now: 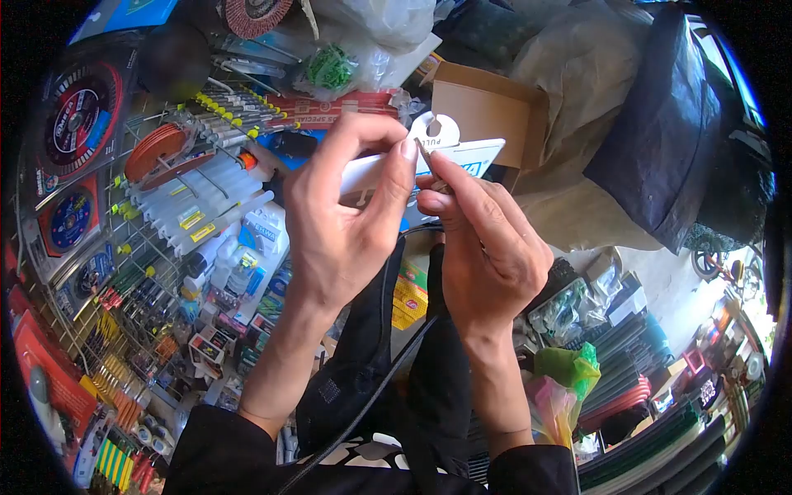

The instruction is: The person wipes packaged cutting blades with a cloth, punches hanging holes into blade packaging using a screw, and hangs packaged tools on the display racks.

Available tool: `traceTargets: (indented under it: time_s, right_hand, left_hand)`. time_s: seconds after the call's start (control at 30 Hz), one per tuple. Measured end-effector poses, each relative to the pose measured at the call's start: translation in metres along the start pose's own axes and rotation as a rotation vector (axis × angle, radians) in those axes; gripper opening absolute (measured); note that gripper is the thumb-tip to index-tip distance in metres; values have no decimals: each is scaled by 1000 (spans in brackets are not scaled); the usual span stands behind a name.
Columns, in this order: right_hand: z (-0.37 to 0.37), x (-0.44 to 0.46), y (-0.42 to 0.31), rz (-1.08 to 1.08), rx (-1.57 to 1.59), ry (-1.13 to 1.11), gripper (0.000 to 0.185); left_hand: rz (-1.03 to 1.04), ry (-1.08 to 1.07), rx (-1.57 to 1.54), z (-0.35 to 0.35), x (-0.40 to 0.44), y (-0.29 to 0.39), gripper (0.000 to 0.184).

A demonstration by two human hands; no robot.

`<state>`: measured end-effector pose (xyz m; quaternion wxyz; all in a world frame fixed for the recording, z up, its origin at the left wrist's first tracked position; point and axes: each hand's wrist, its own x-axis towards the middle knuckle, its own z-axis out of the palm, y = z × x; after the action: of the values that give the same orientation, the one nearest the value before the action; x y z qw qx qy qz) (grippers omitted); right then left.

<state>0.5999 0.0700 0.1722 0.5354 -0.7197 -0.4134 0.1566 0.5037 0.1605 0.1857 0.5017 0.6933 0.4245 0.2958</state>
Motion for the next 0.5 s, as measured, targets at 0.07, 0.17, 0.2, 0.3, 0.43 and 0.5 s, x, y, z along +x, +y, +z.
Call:
traceTargets:
  time_s: [0.07,0.17,0.2,0.3,0.43,0.5]
  right_hand:
    - [1,2,-3,1,13,34,38]
    - [3,1,0,37,86,23,38]
    - [1,2,0,38,84,29,38]
    - [-7,4,2,-13,15,-53,38]
    - [-14,6,3,-90,-147,-138,32]
    - [-16,4,3,13,-67,-54,29]
  left_hand:
    - [94,-24,106,-3,0,-4,5]
    - [201,-45,211,-7,1,-4,4]
    - [165,-56,184,-8,1,-4,4]
    - [85,-78,108,-9,0,-5,5]
    - [51,-189,126,-6,0,-5,10]
    - [-121,-42,-139,-2,-2,-5,17]
